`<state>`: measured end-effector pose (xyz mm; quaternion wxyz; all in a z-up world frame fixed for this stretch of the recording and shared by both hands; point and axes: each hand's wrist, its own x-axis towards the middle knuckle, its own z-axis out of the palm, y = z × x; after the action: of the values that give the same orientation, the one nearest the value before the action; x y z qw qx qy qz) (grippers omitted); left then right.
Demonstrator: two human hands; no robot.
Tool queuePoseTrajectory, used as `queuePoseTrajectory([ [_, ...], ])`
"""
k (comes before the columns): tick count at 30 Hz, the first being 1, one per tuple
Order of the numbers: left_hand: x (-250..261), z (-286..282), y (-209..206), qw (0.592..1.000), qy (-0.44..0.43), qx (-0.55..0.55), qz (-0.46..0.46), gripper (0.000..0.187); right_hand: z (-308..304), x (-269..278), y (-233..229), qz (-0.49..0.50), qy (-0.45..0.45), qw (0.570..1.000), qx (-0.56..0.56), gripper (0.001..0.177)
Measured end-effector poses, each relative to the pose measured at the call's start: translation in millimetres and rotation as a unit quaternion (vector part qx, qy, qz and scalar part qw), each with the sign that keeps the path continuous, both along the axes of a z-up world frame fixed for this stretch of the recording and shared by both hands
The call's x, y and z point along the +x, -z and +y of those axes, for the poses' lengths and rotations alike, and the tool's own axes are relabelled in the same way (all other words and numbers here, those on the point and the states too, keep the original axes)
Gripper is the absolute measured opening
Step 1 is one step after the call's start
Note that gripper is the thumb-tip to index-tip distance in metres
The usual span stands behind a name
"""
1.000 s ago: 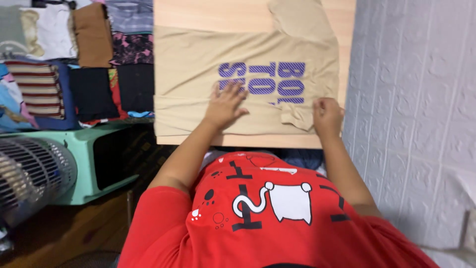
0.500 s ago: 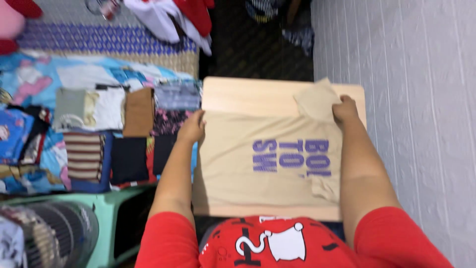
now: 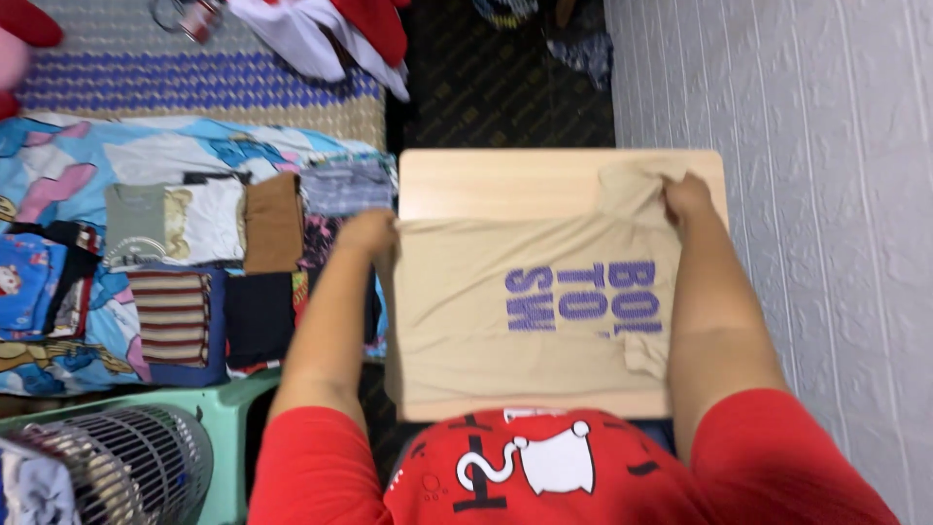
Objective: The person folds two t-shirts on a wooden table. First, a beige t-shirt with purple text is smoothed, folded in half, then folded again into a compact rectangle and placed on a nearby pile. Next, a green and yellow t-shirt is smoothed, folded in half, and folded again before being set aside.
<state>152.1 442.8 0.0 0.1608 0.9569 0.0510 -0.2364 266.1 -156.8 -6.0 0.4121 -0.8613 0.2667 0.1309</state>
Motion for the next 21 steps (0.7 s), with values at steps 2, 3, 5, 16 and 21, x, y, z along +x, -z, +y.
queuePoseTrajectory([
  [2,-12,4,-14,0.991,0.016,-0.041,-0.123,0.029,0,-9,-16,-0.049,0.061,0.99,0.114,0.018],
  [3,-25,4,-21,0.986,0.014,-0.042,-0.159,0.024,-6,-22,-25,-0.031,0.038,0.995,0.084,0.017],
  [5,-54,5,-34,0.971,0.003,-0.062,-0.231,0.022,-17,-45,-35,-0.142,0.073,0.96,0.232,0.03],
  [16,-206,-34,-28,0.971,-0.041,0.031,-0.235,0.006,-72,-293,-11,-0.127,-0.118,0.971,0.166,0.043],
  [21,-192,-94,-21,0.934,0.022,0.023,-0.356,0.025,-55,-318,-7,-0.244,-0.202,0.948,-0.006,0.037],
])
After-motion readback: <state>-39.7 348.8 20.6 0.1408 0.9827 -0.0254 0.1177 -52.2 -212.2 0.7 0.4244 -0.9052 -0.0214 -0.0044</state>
